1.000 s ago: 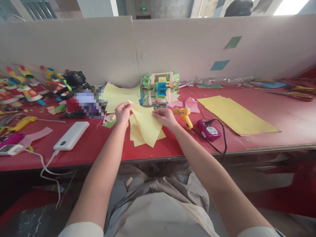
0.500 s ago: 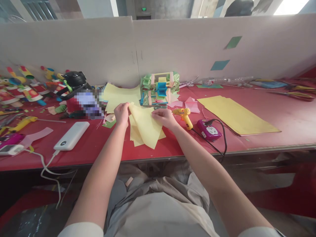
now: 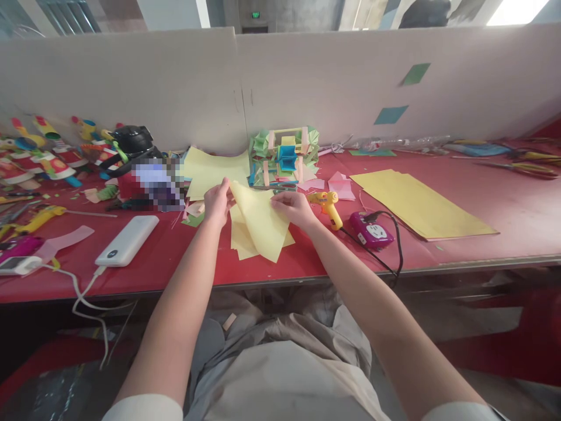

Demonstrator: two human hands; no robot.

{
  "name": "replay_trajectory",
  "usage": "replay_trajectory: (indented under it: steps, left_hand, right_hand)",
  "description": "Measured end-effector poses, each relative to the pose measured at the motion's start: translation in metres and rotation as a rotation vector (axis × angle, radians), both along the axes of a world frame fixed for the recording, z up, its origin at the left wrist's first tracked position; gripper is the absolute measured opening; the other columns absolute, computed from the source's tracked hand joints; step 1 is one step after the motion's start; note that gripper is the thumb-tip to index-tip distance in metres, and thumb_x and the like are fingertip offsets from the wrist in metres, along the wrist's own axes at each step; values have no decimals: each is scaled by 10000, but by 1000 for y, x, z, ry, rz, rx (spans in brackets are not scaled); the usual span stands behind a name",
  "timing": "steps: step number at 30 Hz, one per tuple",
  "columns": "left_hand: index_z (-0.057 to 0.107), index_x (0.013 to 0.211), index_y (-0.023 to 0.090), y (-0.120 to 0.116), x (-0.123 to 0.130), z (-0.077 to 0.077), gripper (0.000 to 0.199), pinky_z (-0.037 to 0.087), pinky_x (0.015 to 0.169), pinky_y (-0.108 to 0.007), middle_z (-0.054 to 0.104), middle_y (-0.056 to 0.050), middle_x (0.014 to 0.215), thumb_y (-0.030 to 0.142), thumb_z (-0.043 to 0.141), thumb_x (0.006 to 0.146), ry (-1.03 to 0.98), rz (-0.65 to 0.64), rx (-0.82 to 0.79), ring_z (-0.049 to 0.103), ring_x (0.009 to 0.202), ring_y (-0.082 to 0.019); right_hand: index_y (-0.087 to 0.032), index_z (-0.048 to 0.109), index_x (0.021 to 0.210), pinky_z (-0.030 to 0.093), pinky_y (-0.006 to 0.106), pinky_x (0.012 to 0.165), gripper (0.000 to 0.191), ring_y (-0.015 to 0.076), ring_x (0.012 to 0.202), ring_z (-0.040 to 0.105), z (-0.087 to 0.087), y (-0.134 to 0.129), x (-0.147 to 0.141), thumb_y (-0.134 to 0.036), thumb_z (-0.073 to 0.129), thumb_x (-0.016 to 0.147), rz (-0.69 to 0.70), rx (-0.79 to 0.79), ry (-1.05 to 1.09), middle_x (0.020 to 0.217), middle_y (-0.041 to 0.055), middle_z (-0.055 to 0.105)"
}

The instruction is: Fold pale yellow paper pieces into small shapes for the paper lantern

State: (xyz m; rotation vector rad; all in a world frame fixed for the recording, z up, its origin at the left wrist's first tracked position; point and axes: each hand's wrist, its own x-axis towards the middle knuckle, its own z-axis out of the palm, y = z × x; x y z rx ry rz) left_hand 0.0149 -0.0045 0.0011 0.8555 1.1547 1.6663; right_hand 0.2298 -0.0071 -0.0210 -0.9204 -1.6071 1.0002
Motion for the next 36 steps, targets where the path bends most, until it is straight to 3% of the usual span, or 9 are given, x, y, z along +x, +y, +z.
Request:
replay_trajectory:
  steps: [3,6,13,16,20,23,31,36]
  left_hand:
    - [642,837,183,-5,5,1,492,523,605,-252,696,-73,776,606,788,633,74,-214,-66,684,755,-196]
    - [658,792,169,-10,11,0,476,538,642,-263,693,-59,768,543,851,572,177,-319,-45,676,729,-181]
    - [661,658,132,-8,14,-8,431,566,623,-313,659,-42,640,514,846,590,252,-85,21,631,594,-162]
    - [666,653,127,-8,13,-8,445,564,619,-311,655,-42,636,534,836,597,277,-57,39,631,595,-165]
    - [708,820,136,-11,13,-4,477,561,747,-308,717,-71,796,560,814,631,232,-300,71,675,736,-174]
    - [705,820,143,-12,14,-5,492,554,798,-322,731,-82,851,588,800,635,298,-438,50,680,798,-191]
    - [649,641,141,-8,13,-13,455,548,609,-300,666,-57,660,570,800,634,418,-191,10,621,620,-169]
    - [672,778,148,-2,12,-18,354,562,719,-315,696,-51,764,466,790,678,394,-252,75,647,726,-168]
  right_hand:
    - [-164,706,815,513,294,636,263,182,714,658,0,2,2,-402,711,702,-60,-12,44,778,61,722]
    - [-165,701,822,518,304,654,267,187,729,662,0,4,3,-404,703,705,-108,2,74,788,61,721]
    - [-165,708,830,522,303,644,274,193,725,667,1,3,-1,-409,705,706,-118,-1,117,788,64,724]
    - [-160,705,827,522,302,642,269,194,718,668,1,3,0,-403,699,712,-121,1,119,778,68,721]
    - [-166,704,838,540,313,676,267,198,756,678,3,2,4,-406,698,721,-185,30,136,813,63,730]
    - [-176,707,852,554,329,714,267,204,793,683,5,0,6,-409,704,723,-229,42,172,843,58,736]
    - [-179,696,832,554,327,702,228,193,771,675,1,4,5,-386,684,738,-195,38,178,789,47,717]
    - [-186,686,833,558,330,741,228,193,819,677,-5,11,6,-400,675,756,-213,95,172,831,46,714]
